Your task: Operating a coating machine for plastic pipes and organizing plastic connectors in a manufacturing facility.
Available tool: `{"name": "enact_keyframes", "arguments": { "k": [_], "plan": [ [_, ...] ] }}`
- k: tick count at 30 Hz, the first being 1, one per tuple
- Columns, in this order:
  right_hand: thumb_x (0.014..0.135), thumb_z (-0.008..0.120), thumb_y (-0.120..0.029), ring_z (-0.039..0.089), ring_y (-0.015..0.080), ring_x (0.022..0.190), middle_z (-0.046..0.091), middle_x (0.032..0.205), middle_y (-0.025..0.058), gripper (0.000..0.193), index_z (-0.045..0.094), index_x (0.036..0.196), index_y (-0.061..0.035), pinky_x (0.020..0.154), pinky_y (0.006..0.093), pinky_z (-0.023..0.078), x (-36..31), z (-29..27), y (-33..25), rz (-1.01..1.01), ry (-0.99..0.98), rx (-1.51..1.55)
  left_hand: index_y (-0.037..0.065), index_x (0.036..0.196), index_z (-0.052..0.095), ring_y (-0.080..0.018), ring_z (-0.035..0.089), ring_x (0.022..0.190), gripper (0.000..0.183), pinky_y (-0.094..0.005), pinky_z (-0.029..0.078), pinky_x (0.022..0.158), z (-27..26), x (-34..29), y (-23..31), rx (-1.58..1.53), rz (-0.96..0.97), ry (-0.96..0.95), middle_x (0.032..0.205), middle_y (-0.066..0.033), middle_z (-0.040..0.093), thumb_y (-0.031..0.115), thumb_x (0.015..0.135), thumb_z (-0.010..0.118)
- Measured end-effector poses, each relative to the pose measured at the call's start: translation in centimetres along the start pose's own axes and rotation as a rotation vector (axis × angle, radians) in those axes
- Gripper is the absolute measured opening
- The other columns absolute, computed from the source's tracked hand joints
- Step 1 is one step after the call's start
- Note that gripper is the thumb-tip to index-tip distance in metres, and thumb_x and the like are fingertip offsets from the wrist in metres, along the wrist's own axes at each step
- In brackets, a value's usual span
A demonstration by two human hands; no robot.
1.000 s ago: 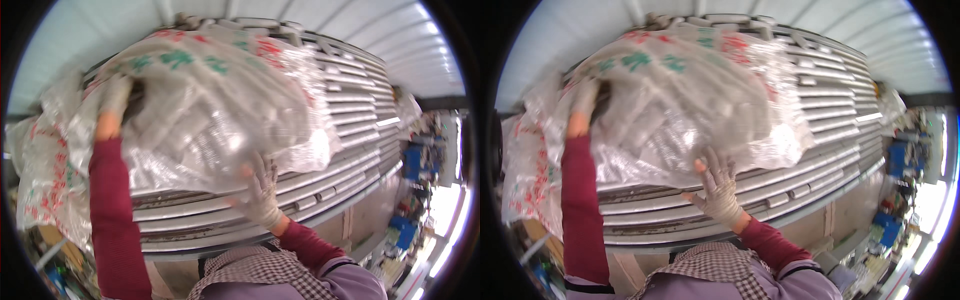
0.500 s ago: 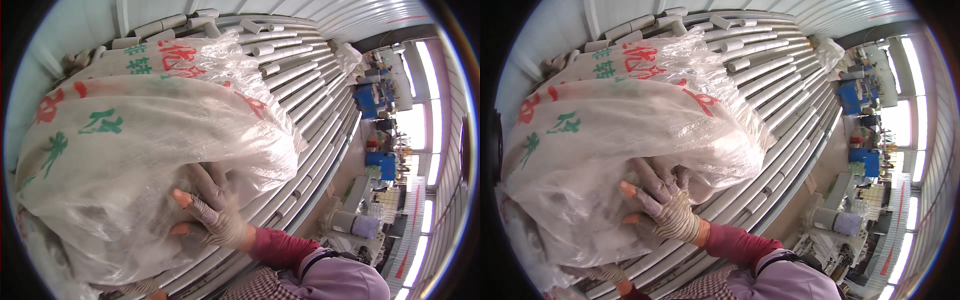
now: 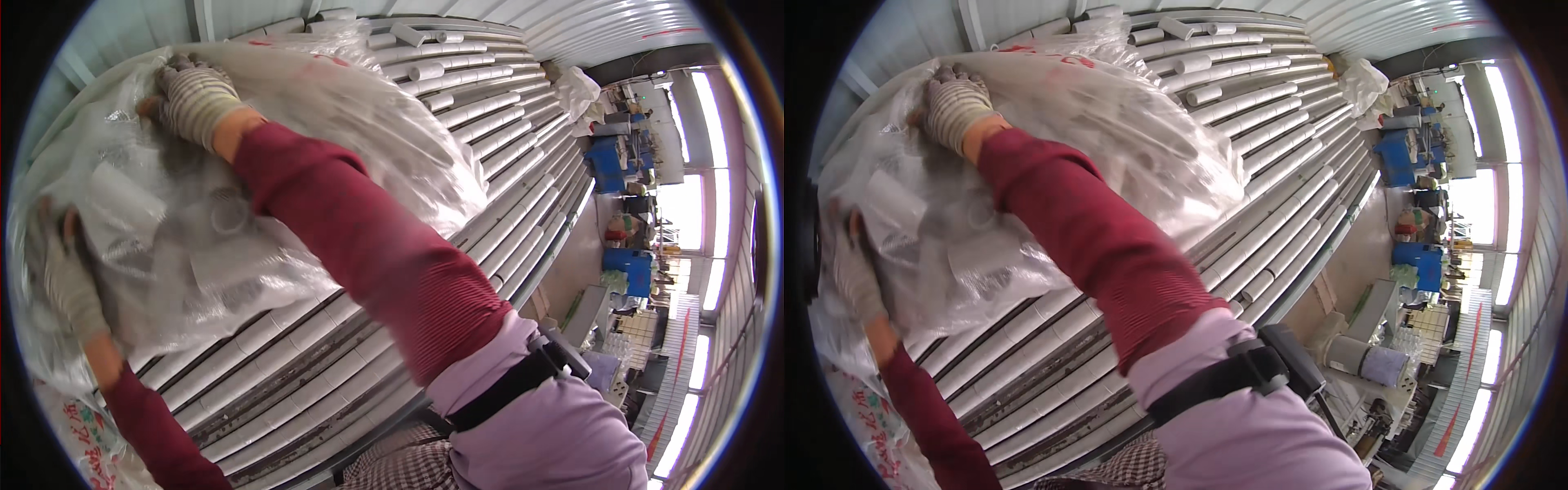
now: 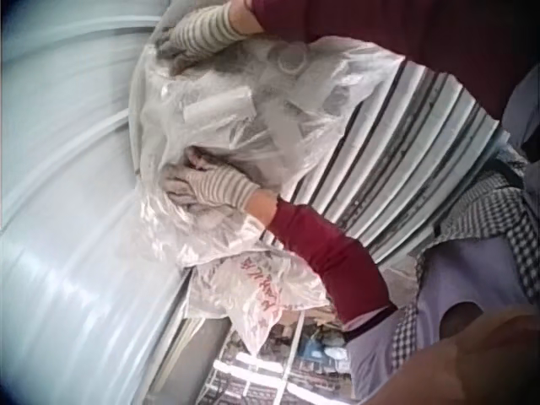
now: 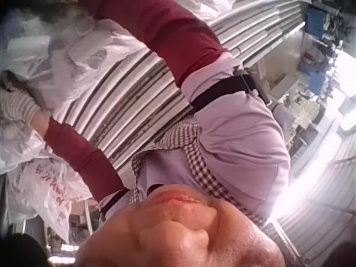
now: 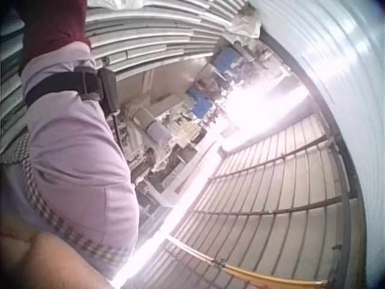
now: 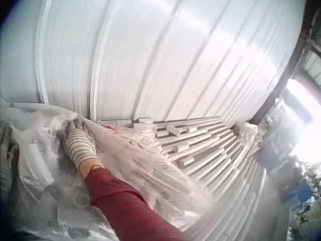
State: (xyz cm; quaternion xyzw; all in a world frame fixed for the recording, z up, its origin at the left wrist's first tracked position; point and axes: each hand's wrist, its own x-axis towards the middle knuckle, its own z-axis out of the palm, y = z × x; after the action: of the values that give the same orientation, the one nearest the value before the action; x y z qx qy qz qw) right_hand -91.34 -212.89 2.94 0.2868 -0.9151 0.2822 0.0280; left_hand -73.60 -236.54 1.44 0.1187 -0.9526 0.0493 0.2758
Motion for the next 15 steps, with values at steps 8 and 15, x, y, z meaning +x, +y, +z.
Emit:
{"name": "enact_keyframes", "arguments": {
  "k": [8,15],
  "plan": [
    [0.081,0.061,-0.055,0.016,0.0389,0.14,0.029,0.147,0.0181,0.068,0.047,0.134,-0.0154,0.112,0.0527,0.01,-25.6,-8.4,-1.2,-0.073,0.338,0.072,0.015,0.135,0.046,-0.0267,0.033,0.133,0.054,-0.0344,0.024,0.111,1.5,4.7,-5.3,0.12,-0.168,-0.14,0.143,-0.009,0.039,0.049,0.094,0.039],
    [0.081,0.058,-0.043,0.041,0.0376,0.124,0.051,0.128,0.0144,0.045,0.059,0.115,-0.0141,0.103,0.0573,0.02,-16.1,-5.8,4.4,0.023,0.529,-0.172,0.013,0.135,0.045,-0.0318,0.047,0.121,0.061,-0.0378,0.036,0.101,4.4,7.1,-6.1,-0.216,-0.254,-0.165,0.134,-0.0148,0.049,0.055,0.091,0.04]
  ]
}}
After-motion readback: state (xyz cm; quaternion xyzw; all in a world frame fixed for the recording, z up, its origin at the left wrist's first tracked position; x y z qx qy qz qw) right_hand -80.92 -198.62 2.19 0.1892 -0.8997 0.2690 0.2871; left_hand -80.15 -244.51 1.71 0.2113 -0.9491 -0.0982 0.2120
